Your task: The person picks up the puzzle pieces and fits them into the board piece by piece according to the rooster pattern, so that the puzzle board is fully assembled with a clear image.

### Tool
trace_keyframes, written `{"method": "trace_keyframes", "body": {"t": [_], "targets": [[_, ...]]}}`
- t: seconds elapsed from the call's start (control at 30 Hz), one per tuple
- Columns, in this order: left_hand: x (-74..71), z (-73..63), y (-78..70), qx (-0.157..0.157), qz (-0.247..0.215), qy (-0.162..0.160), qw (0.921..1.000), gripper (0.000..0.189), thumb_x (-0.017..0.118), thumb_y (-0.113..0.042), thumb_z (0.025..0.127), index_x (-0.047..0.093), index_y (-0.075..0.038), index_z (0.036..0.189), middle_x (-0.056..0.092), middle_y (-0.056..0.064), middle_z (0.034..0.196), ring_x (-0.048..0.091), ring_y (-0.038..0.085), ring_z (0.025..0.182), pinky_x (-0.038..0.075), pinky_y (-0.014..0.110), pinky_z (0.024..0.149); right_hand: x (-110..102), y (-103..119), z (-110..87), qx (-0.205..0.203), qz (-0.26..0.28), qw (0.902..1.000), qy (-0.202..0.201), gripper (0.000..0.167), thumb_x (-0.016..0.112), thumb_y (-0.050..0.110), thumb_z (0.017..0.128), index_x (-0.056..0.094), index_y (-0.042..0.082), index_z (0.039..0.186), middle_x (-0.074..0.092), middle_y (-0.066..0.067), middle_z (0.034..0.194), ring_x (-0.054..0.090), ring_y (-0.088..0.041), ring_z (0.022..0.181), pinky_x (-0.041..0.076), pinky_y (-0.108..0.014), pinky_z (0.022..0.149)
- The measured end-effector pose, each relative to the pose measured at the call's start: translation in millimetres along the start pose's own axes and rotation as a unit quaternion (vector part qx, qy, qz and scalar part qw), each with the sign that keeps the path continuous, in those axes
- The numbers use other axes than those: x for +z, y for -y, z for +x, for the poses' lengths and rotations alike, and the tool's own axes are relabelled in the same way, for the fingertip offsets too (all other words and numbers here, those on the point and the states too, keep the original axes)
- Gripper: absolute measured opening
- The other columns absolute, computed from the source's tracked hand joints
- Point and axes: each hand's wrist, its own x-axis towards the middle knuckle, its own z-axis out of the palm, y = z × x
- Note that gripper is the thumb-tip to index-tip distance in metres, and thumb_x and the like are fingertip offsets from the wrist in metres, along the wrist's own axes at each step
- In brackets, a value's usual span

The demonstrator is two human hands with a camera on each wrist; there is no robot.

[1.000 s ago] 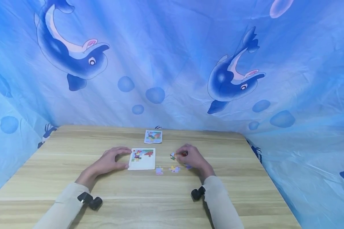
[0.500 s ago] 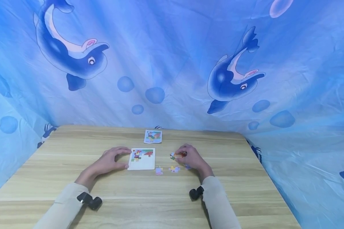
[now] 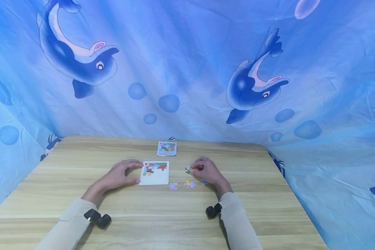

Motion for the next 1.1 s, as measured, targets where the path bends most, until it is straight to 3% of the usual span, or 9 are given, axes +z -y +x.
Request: {"method": "trace_keyframes", "body": {"t": [0.17, 0.53, 0.97, 1.1], "targets": [[0.2, -0.5, 0.2, 0.001, 0.002, -0.001, 1.0000, 0.062, 0.084, -0.042, 0.084, 0.066, -0.021, 0.139, 0.056, 0.008, 0.152, 0.044, 0.041, 0.146, 0.026, 0.066, 0.116, -1, 0, -0.5, 0.000, -0.002, 1.0000, -0.002, 0.016, 0.082, 0.019, 0.088, 0.081, 0.022, 0.103, 0.068, 0.002, 0.110, 0.059, -0.015, 0.098, 0.050, -0.026, 0.084], [0.2, -2.0, 0.0, -0.001, -0.003, 0.001, 1.0000, 0.062, 0.084, -0.041, 0.083, 0.066, -0.020, 0.139, 0.056, 0.009, 0.152, 0.043, 0.041, 0.147, 0.026, 0.067, 0.116, -2, 4, -1.3, 0.000, -0.001, 0.9999, -0.015, 0.019, 0.082, 0.021, 0.088, 0.081, 0.022, 0.108, 0.070, 0.001, 0.113, 0.064, -0.016, 0.103, 0.053, -0.032, 0.091], [0.6, -0.2, 0.1, 0.006, -0.001, -0.004, 1.0000, 0.061, 0.084, -0.041, 0.083, 0.067, -0.019, 0.138, 0.057, 0.010, 0.151, 0.045, 0.041, 0.145, 0.027, 0.066, 0.115, 7, 16, 4.7, -0.052, 0.000, 0.9982, -0.032, 0.019, 0.081, 0.019, 0.090, 0.080, 0.014, 0.108, 0.072, -0.003, 0.110, 0.069, -0.022, 0.105, 0.061, -0.038, 0.093], [1.8, 0.6, -0.3, 0.002, 0.000, -0.006, 1.0000, 0.062, 0.085, -0.040, 0.081, 0.067, -0.020, 0.137, 0.058, 0.008, 0.150, 0.046, 0.039, 0.145, 0.028, 0.063, 0.114, 13, 23, 7.3, -0.050, 0.000, 0.9982, -0.034, 0.019, 0.081, 0.020, 0.089, 0.080, 0.013, 0.107, 0.072, -0.003, 0.109, 0.069, -0.022, 0.105, 0.060, -0.040, 0.093]]}}
